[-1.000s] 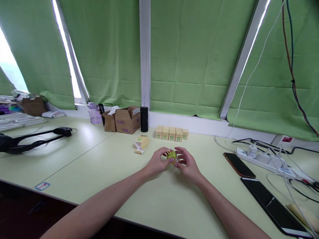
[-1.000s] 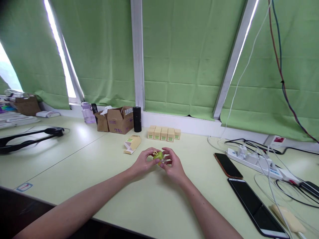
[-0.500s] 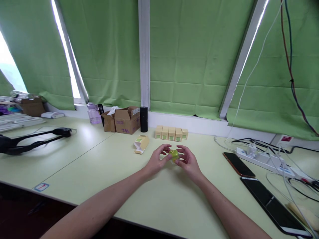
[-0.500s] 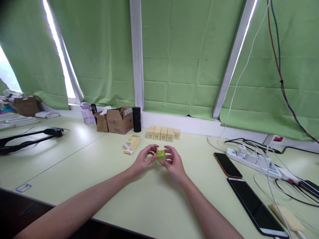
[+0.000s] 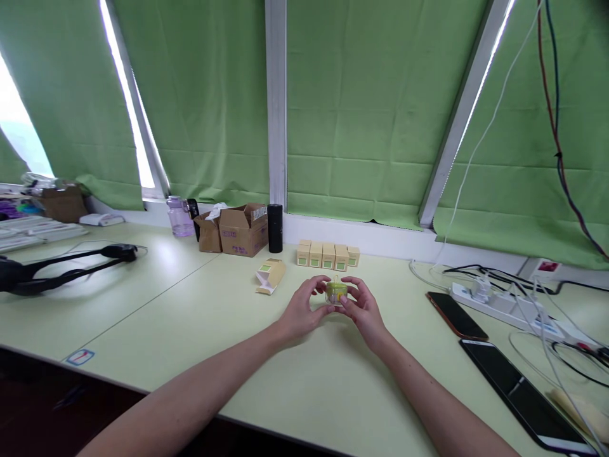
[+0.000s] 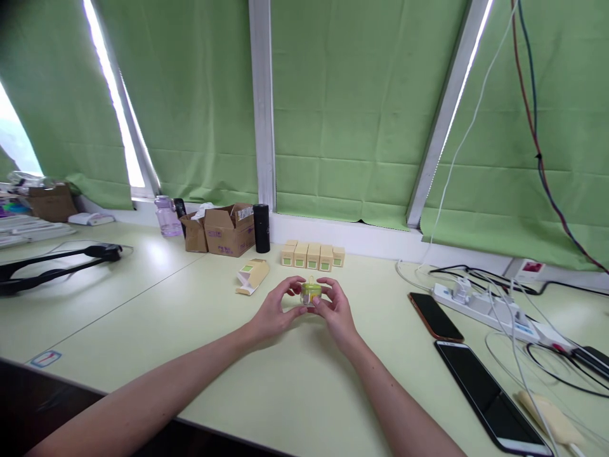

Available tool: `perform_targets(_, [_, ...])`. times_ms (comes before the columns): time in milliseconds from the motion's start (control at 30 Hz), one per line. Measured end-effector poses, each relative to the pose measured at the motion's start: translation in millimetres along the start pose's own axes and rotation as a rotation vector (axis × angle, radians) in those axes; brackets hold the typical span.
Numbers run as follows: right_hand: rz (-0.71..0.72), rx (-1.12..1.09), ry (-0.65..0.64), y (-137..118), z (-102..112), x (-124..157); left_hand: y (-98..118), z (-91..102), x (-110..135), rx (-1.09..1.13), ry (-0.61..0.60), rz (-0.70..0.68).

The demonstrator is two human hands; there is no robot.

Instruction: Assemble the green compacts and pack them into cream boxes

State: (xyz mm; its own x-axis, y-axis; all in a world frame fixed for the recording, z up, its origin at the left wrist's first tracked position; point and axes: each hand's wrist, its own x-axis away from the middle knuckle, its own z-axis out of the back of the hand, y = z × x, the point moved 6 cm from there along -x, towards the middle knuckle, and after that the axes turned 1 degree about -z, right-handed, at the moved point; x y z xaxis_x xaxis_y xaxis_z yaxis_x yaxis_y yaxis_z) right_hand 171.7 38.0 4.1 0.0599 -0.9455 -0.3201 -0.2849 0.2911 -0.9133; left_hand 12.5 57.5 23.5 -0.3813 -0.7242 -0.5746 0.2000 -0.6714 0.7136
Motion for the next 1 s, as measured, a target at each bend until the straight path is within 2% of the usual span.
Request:
perform_targets(300, [0.017,-0.048,-0.022,2.8,2.3,-3.9,-1.6,1.4,-1.9,0.009,0.025,-0.017])
perform_targets(533, [-0.133,-0.304,-0.074,6.7,-3.3,-1.8,-0.5,1.4,0.6,-0.006,0.056,-0.042])
perform_targets(700, [-0.146,-0.383,-0.057,8.7,0.1,-2.8,4.8,0.1,1.1,0.021,0.047,-0.103])
perform_targets(1000, [-0.11,-0.308,0.025,7.0,5.9,-2.9,-1.1,2.0,-1.6,0.088,0.044,0.017])
